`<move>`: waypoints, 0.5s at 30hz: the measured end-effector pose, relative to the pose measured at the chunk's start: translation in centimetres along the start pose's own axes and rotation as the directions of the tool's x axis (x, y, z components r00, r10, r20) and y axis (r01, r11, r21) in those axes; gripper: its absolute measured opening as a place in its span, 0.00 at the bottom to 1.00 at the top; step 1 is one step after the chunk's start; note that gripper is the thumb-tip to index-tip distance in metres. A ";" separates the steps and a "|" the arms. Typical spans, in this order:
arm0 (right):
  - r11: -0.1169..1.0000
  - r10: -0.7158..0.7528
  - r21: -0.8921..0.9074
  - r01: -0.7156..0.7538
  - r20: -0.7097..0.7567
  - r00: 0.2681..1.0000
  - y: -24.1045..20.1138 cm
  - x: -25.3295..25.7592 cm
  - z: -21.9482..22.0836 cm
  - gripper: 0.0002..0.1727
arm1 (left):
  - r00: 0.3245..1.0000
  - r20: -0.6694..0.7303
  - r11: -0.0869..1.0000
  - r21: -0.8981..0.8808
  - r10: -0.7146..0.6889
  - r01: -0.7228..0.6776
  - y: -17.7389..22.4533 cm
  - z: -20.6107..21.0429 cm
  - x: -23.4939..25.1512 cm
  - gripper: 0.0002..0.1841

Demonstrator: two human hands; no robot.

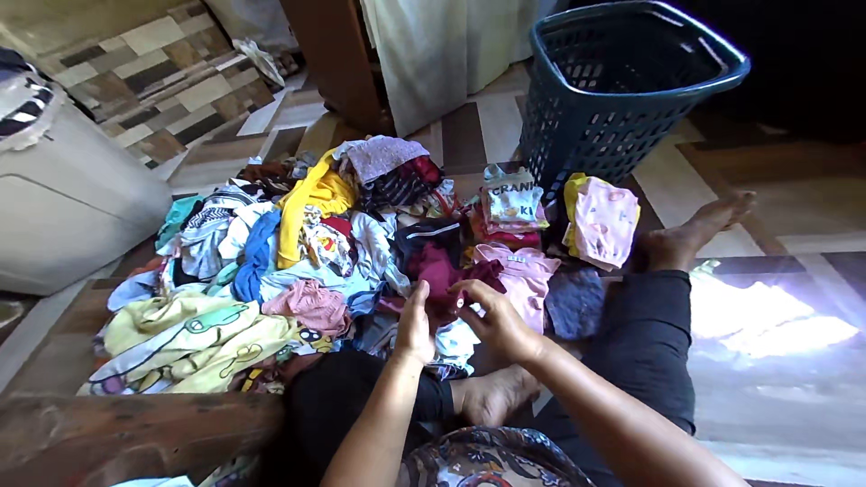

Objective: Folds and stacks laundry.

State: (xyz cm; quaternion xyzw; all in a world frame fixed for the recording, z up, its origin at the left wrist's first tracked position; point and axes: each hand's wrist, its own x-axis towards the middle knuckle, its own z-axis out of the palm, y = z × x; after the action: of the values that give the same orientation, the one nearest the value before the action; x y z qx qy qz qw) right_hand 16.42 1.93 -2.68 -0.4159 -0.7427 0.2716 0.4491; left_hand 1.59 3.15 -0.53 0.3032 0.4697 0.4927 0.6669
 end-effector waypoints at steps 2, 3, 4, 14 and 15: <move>0.993 0.041 0.115 -0.034 -0.064 0.997 -0.2 0.4 -0.5 0.15 | 0.999 0.042 0.999 -0.044 0.029 -0.027 0.2 -0.3 0.1 0.23; 0.979 0.083 0.194 -0.065 -0.087 0.993 -0.3 0.5 -0.6 0.14 | 0.998 0.048 0.997 -0.061 0.049 -0.046 0.4 -0.3 0.2 0.23; 0.955 0.135 0.279 -0.102 -0.101 0.986 -0.4 0.7 -0.8 0.13 | 0.996 0.046 0.995 -0.075 0.076 -0.072 0.4 -0.2 0.3 0.23; 0.898 0.243 0.421 -0.130 -0.228 0.943 -1.8 3.3 -4.0 0.09 | 0.869 -0.066 0.868 0.120 0.491 -0.482 1.0 -1.9 2.1 0.14; 0.924 0.200 0.370 -0.098 -0.249 0.947 -2.1 3.7 -3.8 0.09 | 0.831 -0.016 0.818 0.193 0.555 -0.543 0.6 -2.1 2.3 0.15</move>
State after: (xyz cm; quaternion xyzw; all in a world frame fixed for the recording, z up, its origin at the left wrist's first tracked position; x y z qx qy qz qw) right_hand 18.14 4.16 2.24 -0.4190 -0.5760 0.3718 0.5954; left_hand -0.38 5.41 -1.53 0.4669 0.4282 0.6299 0.4493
